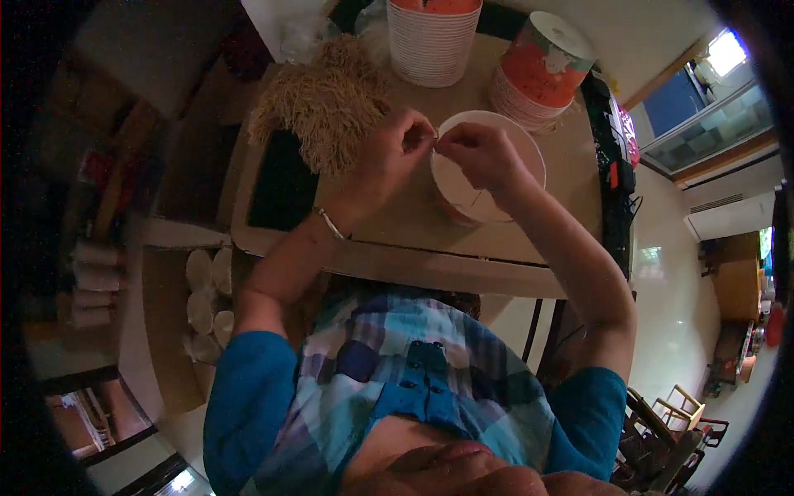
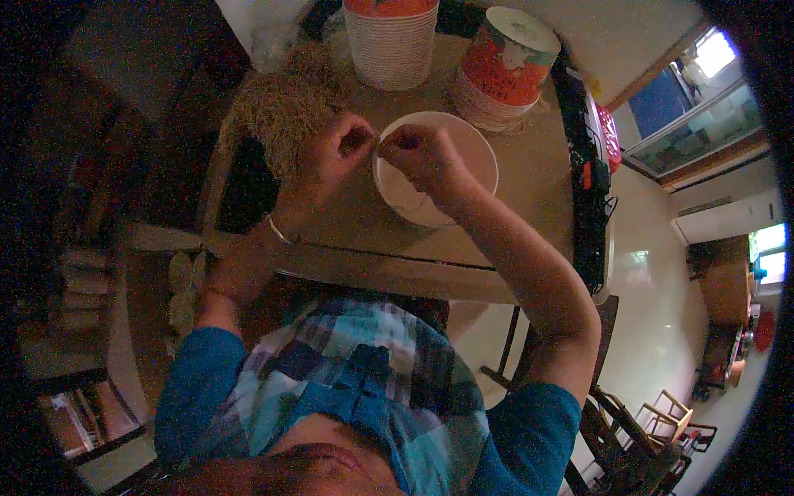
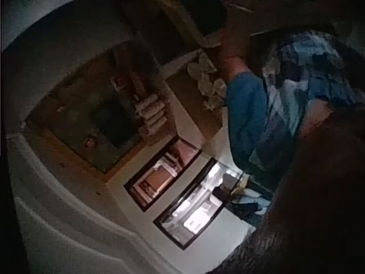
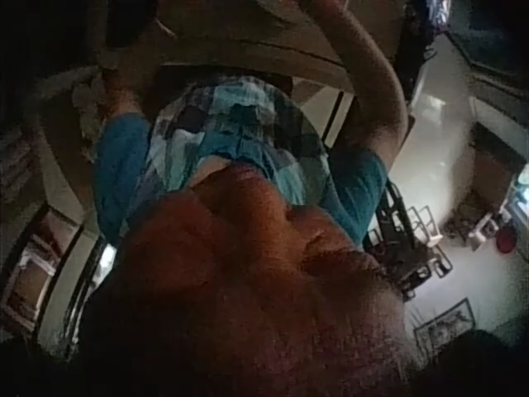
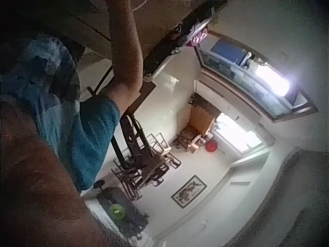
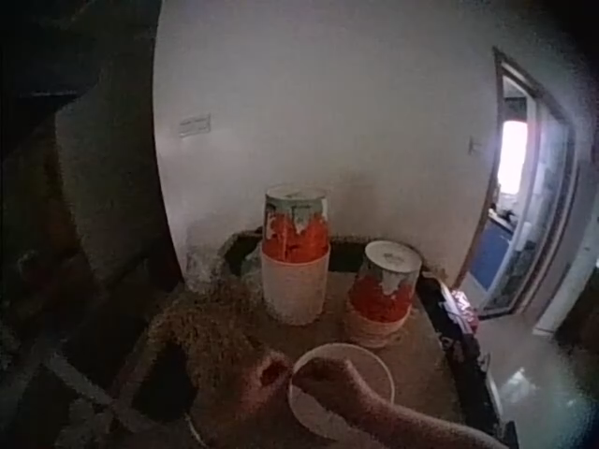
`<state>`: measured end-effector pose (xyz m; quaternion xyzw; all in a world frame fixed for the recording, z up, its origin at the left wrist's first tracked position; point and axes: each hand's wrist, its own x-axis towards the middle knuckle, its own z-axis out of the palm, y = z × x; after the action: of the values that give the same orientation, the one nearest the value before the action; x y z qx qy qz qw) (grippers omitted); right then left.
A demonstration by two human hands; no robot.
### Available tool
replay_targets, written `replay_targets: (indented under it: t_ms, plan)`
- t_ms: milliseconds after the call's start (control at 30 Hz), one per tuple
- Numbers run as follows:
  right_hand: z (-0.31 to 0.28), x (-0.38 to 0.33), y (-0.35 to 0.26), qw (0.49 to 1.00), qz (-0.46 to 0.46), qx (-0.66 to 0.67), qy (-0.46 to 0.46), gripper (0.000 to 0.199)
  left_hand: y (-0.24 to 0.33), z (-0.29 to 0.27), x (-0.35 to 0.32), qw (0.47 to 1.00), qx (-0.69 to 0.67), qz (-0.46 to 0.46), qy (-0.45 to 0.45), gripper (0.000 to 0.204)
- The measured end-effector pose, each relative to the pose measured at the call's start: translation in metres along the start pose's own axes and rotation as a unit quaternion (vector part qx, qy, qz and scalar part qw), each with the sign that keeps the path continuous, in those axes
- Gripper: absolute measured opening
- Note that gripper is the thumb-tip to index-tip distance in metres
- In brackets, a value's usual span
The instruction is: Threading cord handles into paper buckets and stacking them.
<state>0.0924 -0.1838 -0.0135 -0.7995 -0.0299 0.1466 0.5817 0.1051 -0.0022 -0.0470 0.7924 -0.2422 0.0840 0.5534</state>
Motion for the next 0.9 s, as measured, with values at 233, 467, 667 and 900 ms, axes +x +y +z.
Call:
replay_targets:
  t_ms: [233,467,667,900]
  plan:
    - [0.001,-0.002,0.001,0.999,-0.004,0.035,0.003,0.017,-0.008,0.003,-0.004,0.99,0.061,0.111,0.053,0.014]
    - [0.002,-0.003,0.004,0.998,0.008,0.069,-0.007,0.02,-0.002,-0.001,-0.012,0.986,0.089,0.127,0.059,0.012]
    - [0.001,-0.002,0.006,0.997,-0.014,0.076,-0.023,0.022,0.01,0.001,-0.013,0.995,0.066,0.066,0.039,0.012]
    - [0.002,-0.003,0.002,0.998,-0.002,0.057,-0.007,0.021,0.005,0.004,-0.012,0.997,0.046,0.044,0.047,0.009]
